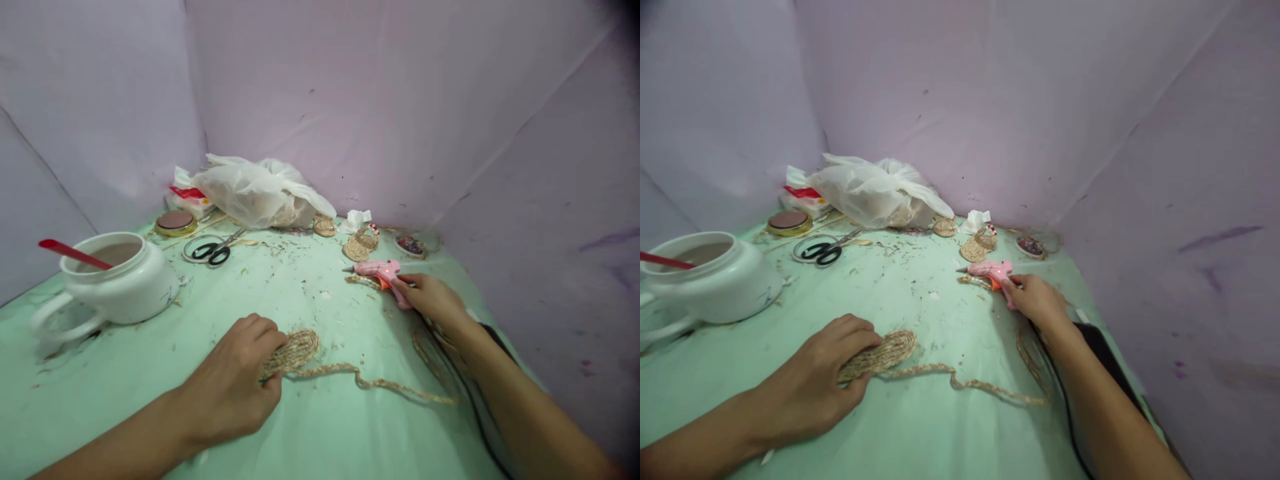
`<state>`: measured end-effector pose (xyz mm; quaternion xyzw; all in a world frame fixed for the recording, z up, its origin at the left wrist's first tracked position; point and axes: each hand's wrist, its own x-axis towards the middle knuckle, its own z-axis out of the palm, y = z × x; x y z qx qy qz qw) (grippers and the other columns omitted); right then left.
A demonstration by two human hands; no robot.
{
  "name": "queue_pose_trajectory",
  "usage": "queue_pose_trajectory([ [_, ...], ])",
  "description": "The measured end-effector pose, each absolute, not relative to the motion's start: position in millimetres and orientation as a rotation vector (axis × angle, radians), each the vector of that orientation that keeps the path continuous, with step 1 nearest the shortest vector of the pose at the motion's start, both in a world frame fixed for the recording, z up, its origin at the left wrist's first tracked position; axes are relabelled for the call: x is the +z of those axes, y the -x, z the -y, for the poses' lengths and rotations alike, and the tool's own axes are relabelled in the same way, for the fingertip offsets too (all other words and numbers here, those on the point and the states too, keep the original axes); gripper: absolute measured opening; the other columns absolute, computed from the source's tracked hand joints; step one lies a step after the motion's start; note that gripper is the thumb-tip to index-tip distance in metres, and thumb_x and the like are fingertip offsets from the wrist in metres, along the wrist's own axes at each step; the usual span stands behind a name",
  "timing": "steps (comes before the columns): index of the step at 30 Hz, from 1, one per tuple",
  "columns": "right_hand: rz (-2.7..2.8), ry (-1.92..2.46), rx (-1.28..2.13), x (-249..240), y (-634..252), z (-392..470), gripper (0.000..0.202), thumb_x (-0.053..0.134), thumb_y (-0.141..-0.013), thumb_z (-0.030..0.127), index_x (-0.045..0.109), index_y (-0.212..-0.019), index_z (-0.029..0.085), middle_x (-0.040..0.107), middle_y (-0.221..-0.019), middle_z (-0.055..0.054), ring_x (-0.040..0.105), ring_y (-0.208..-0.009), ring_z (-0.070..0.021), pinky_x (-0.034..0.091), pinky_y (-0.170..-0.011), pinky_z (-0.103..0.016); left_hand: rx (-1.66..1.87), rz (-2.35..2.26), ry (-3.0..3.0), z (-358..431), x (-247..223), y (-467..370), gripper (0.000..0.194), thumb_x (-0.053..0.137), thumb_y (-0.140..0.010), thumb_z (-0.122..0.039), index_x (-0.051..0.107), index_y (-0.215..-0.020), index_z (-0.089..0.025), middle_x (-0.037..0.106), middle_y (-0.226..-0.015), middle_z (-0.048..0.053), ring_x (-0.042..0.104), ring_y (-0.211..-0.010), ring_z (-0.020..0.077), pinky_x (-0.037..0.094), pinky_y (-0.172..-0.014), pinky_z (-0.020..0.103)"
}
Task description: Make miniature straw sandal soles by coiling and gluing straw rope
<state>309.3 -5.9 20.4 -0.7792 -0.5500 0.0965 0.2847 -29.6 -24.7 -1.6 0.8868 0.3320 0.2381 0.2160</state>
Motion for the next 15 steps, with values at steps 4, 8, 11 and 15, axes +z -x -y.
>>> queue_pose_trajectory([
  [4, 1.597, 1.974, 0.037, 28, -260, 35, 0.023, 0.054, -0.078, 0.039, 0.066, -0.082, 0.020, 0.066, -0.082, -0.007, 0.059, -0.076, -0.0224, 0.041, -0.063, -0.031, 0.635, -0.917, -2.457, 24, -3, 29, 0.030, 0.051, -0.069, -0.010, 0.062, -0.096, -0.012, 0.059, -0.093, 0.010, 0.052, -0.088, 0.0226, 0.047, -0.080, 0.040],
  [8, 2.038, 1.659, 0.461, 19, -197, 75, 0.016, 0.059, -0.081, 0.036, 0.064, -0.082, 0.021, 0.066, -0.080, -0.003, 0.060, -0.072, -0.0185, 0.043, -0.063, -0.028, 0.624, -0.908, -2.461, 23, -3, 27, 0.030, 0.051, -0.067, -0.010, 0.063, -0.095, -0.012, 0.060, -0.091, 0.010, 0.053, -0.086, 0.0218, 0.047, -0.080, 0.039],
  [11, 2.176, 1.595, 0.299, 2, -177, 89, 0.012, 0.064, -0.079, 0.032, 0.063, -0.079, 0.020, 0.065, -0.074, -0.003, 0.059, -0.069, -0.0184, 0.040, -0.060, -0.028, 0.608, -0.908, -2.478, 22, -3, 27, 0.030, 0.052, -0.067, -0.010, 0.063, -0.095, -0.012, 0.060, -0.090, 0.009, 0.053, -0.087, 0.0217, 0.046, -0.081, 0.038],
  [15, 2.122, 1.552, 0.306, -14, -176, 90, 0.014, 0.057, -0.086, 0.029, 0.063, -0.075, 0.021, 0.061, -0.067, -0.001, 0.055, -0.057, -0.0130, 0.036, -0.051, -0.024, 0.542, -0.892, -2.494, 21, -3, 27, 0.030, 0.052, -0.067, -0.010, 0.063, -0.095, -0.014, 0.060, -0.090, 0.009, 0.053, -0.087, 0.0225, 0.045, -0.082, 0.039],
])
